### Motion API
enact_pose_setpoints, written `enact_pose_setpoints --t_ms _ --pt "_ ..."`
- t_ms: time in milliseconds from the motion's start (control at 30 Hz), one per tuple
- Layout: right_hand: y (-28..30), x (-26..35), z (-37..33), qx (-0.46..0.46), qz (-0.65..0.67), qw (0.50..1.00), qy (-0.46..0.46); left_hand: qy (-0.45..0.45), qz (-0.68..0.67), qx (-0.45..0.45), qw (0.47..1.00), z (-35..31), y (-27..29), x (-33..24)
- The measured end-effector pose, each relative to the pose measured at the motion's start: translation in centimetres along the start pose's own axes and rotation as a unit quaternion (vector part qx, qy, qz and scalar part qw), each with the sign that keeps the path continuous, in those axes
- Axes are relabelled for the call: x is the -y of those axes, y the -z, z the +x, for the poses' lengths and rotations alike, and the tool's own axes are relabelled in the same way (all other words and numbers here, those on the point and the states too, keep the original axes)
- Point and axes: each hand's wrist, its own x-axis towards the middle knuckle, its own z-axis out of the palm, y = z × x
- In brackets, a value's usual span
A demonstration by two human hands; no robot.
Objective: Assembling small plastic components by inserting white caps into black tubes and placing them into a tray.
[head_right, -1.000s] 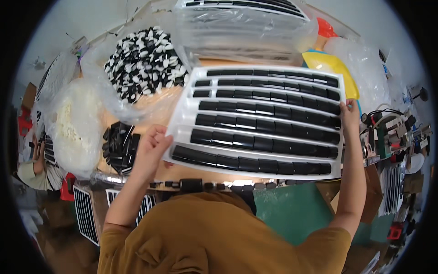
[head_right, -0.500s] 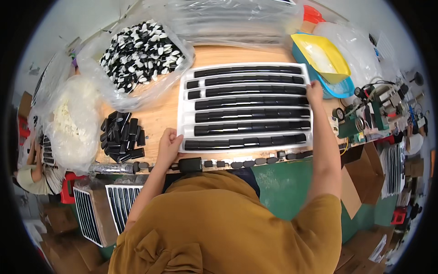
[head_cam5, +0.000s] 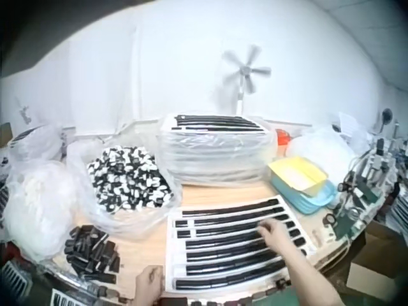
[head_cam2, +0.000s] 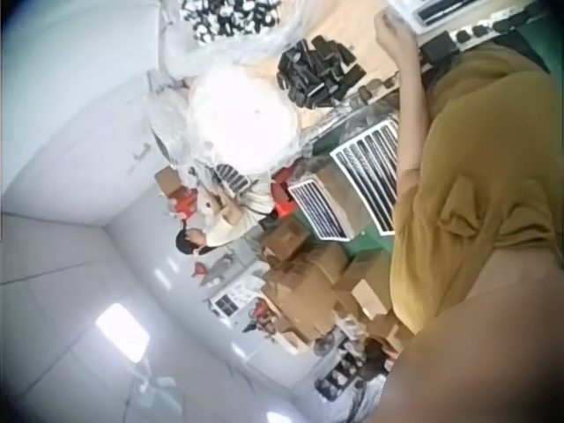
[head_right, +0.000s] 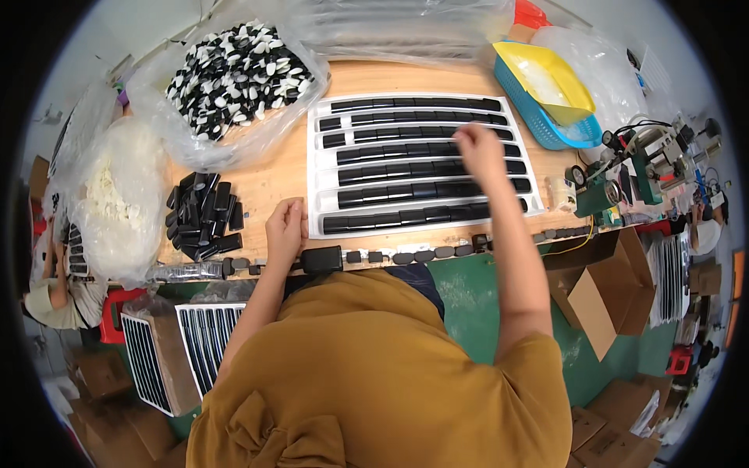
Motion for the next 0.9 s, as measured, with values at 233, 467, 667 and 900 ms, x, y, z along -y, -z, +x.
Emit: enact_pose_setpoints --t_ms 233,467,667,900 --pt "-7.7 11.6 -11.1 0.172 0.084 0.969 0.157 -0.003 -0.064 -0.031 0.997 0.1 0.1 0.0" --pt "-10.1 14.7 -13.2 0.186 -0.049 0.956 0.224 -0.037 -0.068 -0.081 0.994 -0.6 0.1 -0.6" --pt "-10.5 14.5 -13.5 0.204 -0.062 0.947 0.239 -0.046 -0.06 -0.094 0.993 -1.3 0.1 -0.9" --pt "-10.6 14.1 -13.6 0.138 -0.059 0.93 0.335 -0.045 -0.074 -0.111 0.99 -1.3 0.7 -1.1"
